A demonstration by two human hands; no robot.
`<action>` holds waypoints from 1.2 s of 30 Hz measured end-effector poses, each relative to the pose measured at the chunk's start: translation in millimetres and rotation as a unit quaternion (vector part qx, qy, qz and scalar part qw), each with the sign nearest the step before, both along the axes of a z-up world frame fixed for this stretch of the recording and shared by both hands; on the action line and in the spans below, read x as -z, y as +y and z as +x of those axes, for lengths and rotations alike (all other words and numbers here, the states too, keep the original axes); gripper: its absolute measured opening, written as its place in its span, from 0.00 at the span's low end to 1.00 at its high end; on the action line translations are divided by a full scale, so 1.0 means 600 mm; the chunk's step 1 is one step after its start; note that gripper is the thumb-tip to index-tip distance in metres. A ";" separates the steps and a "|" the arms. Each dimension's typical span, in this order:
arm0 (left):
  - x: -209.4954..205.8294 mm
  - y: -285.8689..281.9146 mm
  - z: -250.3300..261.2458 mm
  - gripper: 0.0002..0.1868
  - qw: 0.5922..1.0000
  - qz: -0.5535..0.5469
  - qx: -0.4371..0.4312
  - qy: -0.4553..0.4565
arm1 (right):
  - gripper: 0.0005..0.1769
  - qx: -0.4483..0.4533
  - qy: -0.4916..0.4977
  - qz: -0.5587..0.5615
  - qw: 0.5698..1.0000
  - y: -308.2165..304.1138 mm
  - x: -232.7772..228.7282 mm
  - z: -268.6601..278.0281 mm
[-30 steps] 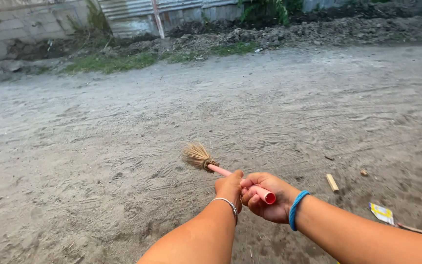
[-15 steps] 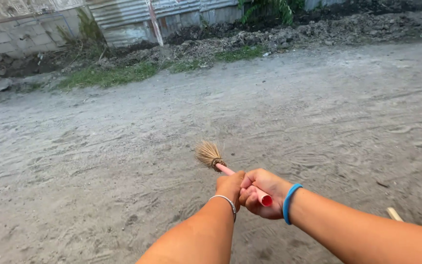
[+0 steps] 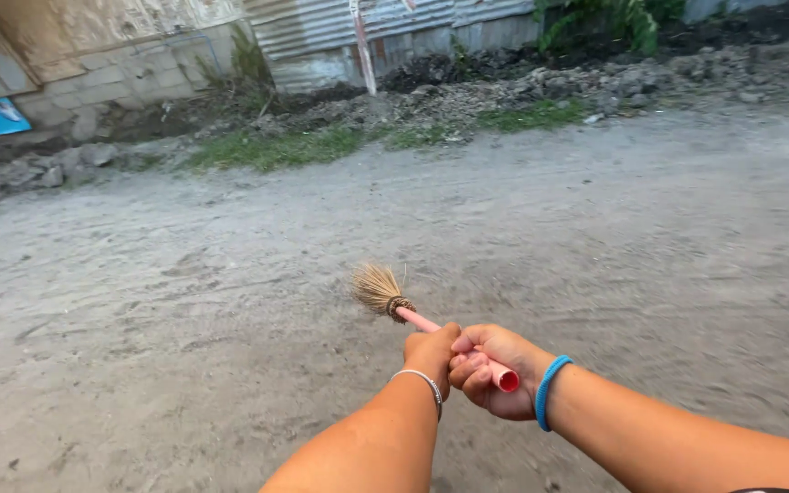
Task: The person sweeps a dirt path with a broom, moving trash and debris past motorcycles and wooden structures.
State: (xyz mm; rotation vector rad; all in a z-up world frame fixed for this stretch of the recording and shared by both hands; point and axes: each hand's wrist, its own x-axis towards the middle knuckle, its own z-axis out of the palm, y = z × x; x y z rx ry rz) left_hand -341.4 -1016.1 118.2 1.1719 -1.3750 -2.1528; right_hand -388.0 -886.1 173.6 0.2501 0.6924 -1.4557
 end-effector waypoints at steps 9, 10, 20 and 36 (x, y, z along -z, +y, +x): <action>-0.069 -0.148 -0.159 0.14 0.995 -0.017 -0.089 -0.042 | 0.09 -0.050 0.036 0.011 0.998 -0.179 -0.046 -0.186; -0.056 -0.165 -0.173 0.14 0.995 -0.015 -0.091 -0.043 | 0.09 -0.052 0.036 0.014 0.998 -0.191 -0.040 -0.200; -0.014 -0.408 -0.355 0.14 0.998 -0.016 -0.028 -0.049 | 0.03 -0.016 0.057 0.028 0.998 -0.420 -0.019 -0.369; -0.043 -0.785 -0.682 0.16 0.994 -0.070 0.035 -0.069 | 0.08 0.000 0.099 0.044 0.994 -0.795 -0.025 -0.685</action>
